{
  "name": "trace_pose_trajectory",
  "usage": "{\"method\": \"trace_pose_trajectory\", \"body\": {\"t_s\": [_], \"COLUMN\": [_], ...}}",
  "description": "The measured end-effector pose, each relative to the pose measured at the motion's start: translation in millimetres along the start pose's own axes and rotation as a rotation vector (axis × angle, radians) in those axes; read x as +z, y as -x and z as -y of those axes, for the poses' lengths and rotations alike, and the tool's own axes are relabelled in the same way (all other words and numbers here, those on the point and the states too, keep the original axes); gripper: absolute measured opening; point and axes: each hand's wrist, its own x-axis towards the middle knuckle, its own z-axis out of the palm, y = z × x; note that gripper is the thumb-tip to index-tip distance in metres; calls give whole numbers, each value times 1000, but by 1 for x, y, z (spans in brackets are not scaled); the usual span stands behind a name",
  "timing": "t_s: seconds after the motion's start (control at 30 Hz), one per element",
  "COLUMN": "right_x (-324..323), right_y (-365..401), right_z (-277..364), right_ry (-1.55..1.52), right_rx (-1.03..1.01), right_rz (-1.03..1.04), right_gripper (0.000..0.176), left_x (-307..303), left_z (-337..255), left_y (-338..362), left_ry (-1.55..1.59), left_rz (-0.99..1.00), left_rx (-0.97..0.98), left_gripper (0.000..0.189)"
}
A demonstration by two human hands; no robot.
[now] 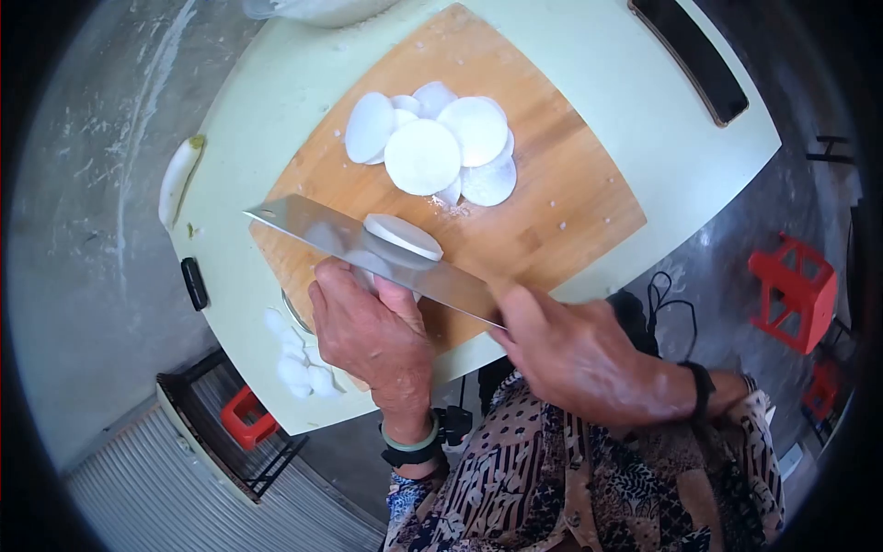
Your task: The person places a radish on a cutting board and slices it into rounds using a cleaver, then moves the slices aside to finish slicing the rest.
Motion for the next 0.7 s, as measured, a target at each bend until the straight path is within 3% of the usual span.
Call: {"method": "trace_pose_trajectory", "body": {"t_s": [0.13, 0.2, 0.33, 0.4, 0.5, 0.63, 0.7], "right_x": [-6, -7, -2, 11, 7, -9, -30], "right_y": [25, 20, -16, -42, -56, -24, -13], "right_z": [6, 13, 12, -2, -11, -5, 8], "right_ry": [1, 65, 22, 89, 39, 48, -11], "right_rx": [111, 175, 194, -17, -28, -98, 412], "right_rz": [24, 46, 58, -86, 35, -3, 233], "right_gripper": [26, 32, 27, 20, 16, 18, 21], "left_x": [1, -1, 0, 1, 2, 3, -1], "left_z": [1, 1, -5, -7, -5, -4, -2], "left_y": [2, -1, 0, 4, 3, 2, 0], "left_ry": [33, 25, 9, -26, -50, -55, -8], "left_rz": [7, 42, 29, -4, -29, -49, -8], "left_rx": [-10, -36, -23, -50, -4, -2, -7], "left_gripper": [24, 24, 26, 32, 38, 38, 37]}}
